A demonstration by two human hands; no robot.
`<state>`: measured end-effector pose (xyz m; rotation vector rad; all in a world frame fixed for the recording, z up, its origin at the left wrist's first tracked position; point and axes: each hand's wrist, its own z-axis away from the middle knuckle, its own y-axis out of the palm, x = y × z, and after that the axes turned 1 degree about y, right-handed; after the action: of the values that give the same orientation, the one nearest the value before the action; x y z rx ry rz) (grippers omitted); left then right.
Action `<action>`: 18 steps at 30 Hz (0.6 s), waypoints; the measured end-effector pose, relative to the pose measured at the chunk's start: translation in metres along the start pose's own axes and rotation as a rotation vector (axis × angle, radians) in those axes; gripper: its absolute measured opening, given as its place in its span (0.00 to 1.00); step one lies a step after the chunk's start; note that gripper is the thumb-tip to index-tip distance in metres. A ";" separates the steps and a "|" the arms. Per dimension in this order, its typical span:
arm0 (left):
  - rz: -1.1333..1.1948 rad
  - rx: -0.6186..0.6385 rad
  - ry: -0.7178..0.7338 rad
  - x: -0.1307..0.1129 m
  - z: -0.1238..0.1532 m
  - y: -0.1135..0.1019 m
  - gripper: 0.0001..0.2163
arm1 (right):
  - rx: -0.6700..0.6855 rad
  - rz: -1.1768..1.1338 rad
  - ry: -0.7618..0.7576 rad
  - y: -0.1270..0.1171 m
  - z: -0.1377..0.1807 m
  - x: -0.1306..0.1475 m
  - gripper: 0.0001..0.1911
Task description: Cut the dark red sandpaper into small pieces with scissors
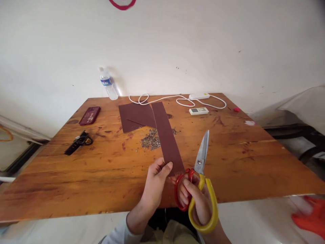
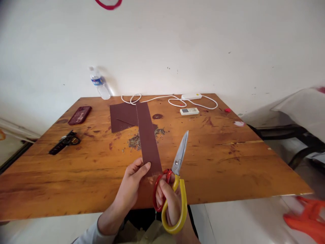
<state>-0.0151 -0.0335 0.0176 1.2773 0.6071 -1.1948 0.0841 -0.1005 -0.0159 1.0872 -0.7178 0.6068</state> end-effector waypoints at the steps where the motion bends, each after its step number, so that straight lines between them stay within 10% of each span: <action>1: 0.013 -0.002 0.001 0.001 -0.001 0.001 0.09 | -0.015 -0.004 -0.012 -0.003 0.000 -0.001 0.22; 12: -0.079 -0.077 0.072 0.014 0.014 0.006 0.11 | 0.029 0.044 -0.003 -0.003 0.003 0.007 0.24; 18: 0.130 -0.188 0.074 0.005 -0.002 0.001 0.13 | -0.029 0.272 0.097 -0.043 0.022 -0.003 0.23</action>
<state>-0.0117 -0.0334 0.0128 1.1863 0.6640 -0.9643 0.1098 -0.1359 -0.0360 0.9330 -0.7935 0.8732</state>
